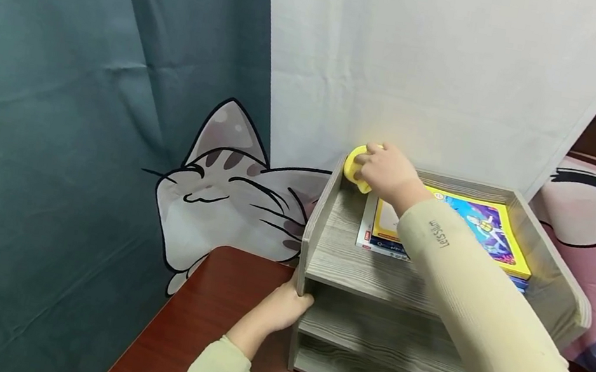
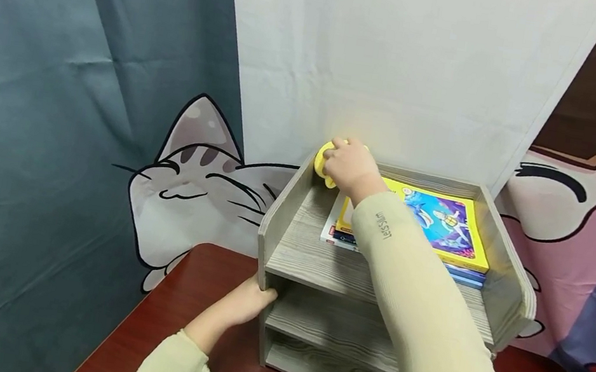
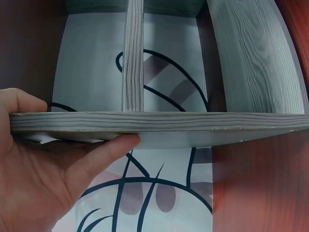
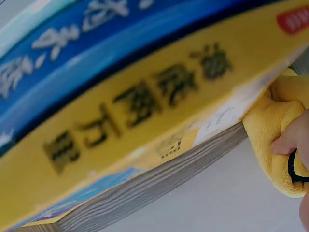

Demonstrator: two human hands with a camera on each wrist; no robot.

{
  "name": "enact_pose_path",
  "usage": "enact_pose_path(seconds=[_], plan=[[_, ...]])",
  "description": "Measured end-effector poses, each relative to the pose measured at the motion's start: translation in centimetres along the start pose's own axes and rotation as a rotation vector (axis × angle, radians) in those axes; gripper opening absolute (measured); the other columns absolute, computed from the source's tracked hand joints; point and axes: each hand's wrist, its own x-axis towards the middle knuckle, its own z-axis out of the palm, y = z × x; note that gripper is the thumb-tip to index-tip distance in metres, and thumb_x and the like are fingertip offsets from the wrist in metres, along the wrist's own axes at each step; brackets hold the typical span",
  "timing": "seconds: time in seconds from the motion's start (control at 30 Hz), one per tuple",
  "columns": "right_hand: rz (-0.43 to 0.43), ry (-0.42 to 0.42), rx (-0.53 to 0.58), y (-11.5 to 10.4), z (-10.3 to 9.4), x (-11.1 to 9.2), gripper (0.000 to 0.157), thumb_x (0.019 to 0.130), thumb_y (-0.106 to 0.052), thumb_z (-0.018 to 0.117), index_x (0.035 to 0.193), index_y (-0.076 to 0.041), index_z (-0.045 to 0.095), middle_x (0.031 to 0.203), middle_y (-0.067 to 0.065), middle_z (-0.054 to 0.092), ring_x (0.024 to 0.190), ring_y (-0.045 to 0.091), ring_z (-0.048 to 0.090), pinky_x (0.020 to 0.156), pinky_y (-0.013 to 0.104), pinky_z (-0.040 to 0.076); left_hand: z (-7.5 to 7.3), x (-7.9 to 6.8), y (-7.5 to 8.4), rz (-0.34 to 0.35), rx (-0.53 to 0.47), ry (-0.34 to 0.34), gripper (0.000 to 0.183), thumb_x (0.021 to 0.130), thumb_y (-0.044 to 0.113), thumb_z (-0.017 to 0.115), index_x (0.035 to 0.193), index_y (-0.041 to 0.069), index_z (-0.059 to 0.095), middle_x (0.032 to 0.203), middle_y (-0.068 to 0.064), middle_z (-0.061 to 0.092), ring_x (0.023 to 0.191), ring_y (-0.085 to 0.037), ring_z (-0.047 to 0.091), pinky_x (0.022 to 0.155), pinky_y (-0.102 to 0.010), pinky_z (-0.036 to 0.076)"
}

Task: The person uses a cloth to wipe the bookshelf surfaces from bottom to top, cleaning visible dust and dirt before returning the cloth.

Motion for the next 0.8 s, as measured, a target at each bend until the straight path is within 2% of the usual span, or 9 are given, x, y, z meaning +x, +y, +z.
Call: enact_pose_path(seconds=[0.17,0.37,0.47,0.6,0.8], plan=[[0.091,0.005,0.147,0.9,0.0,-1.0,0.039,0.079,0.002,0.066,0.109,-0.022,0.071,0.125,0.005,0.055,0.103,0.028,0.045,0.077,0.041,0.036,0.1,0.1,0.1,-0.008,0.005,0.001,0.054,0.086,0.020,0.049,0.136,0.005,0.037,0.114,-0.019,0.059,0.088,-0.023,0.054,0.077,-0.047,0.044],[0.184,0.010,0.273,1.8,0.4,-2.1,0.050,0.080,0.013,0.055,0.117,-0.020,0.066,0.130,0.009,0.050,0.111,0.033,0.042,0.089,0.047,0.034,0.2,0.2,0.4,0.006,0.028,0.004,0.050,0.084,0.019,0.049,0.131,0.003,0.041,0.109,-0.018,0.061,0.082,-0.023,0.052,0.074,-0.046,0.044],[0.214,0.035,0.325,1.9,0.6,-2.7,0.053,0.078,0.016,0.054,0.117,-0.018,0.066,0.130,0.011,0.049,0.107,0.034,0.042,0.089,0.048,0.034,0.3,0.2,0.4,0.009,0.037,0.006,0.050,0.083,0.019,0.050,0.129,0.002,0.042,0.108,-0.019,0.061,0.082,-0.023,0.052,0.073,-0.046,0.044],[0.231,0.099,0.368,2.0,1.1,-3.3,0.054,0.073,0.016,0.059,0.116,-0.016,0.066,0.129,0.014,0.050,0.100,0.034,0.044,0.084,0.046,0.037,0.3,0.1,0.5,0.013,0.036,0.004,0.049,0.082,0.019,0.050,0.127,0.001,0.044,0.107,-0.020,0.061,0.082,-0.023,0.052,0.073,-0.047,0.043],[0.255,0.165,0.411,2.0,1.9,-4.2,0.054,0.074,0.015,0.061,0.118,-0.015,0.065,0.127,0.017,0.049,0.098,0.036,0.044,0.080,0.046,0.039,0.3,0.1,0.4,0.022,0.023,0.001,0.051,0.084,0.018,0.049,0.132,0.003,0.039,0.110,-0.020,0.060,0.084,-0.023,0.053,0.075,-0.046,0.044]])
